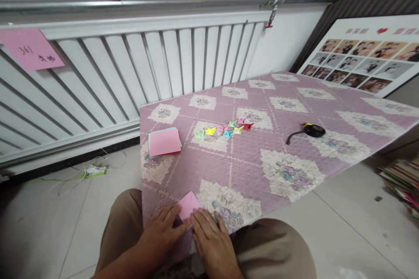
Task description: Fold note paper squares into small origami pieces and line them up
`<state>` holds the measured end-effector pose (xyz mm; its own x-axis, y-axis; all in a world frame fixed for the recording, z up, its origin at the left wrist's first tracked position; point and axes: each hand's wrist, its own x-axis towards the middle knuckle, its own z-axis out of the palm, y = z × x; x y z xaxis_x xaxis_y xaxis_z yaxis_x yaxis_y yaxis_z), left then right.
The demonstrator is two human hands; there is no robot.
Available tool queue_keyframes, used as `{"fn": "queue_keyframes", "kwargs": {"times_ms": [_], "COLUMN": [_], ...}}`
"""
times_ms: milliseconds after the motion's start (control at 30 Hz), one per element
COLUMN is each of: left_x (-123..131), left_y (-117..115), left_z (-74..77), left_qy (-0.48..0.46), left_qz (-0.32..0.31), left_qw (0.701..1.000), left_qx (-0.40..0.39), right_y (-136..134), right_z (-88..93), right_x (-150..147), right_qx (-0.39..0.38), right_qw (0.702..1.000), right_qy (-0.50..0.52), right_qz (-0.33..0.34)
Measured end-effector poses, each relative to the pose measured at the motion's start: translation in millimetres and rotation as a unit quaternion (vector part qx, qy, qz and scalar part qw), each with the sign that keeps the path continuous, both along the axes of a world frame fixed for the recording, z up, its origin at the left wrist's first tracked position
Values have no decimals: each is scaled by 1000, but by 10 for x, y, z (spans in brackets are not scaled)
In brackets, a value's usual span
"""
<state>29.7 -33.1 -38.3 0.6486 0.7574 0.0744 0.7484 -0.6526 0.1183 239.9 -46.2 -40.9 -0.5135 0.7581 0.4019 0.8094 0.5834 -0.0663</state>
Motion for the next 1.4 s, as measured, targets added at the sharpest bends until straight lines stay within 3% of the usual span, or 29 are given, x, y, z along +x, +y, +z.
{"fn": "queue_keyframes", "kwargs": {"times_ms": [233,400,533,600,800,1000,1100,1167,1400], "left_x": [-87,-110,-90,-88,-122,-80,11,81,164], "left_y": [-1,-9,-1,10,24,131,278,373,579], "left_z": [-51,-21,-21,-24,-14,193,341,415,524], "left_qy": [-7,-9,-4,-6,-25,-109,-150,-125,-39], "left_qz": [-27,-29,-21,-22,-33,32,123,174,159], "left_qw": [999,999,999,999,999,983,965,959,963], "left_qx": [40,43,37,30,-21,-145,-179,-184,-213], "right_y": [-23,-31,101,203,403,490,510,508,465], "right_z": [-54,-64,74,153,387,549,570,568,508], "right_x": [216,218,112,17,-197,-215,-216,-217,-218], "right_qx": [4,3,-85,-138,-230,-312,-316,-312,-300], "right_qw": [999,997,977,965,939,910,910,911,914], "right_qy": [-32,9,88,116,70,40,41,43,61], "right_qz": [-27,-72,-172,-190,-246,-271,-266,-266,-268]}}
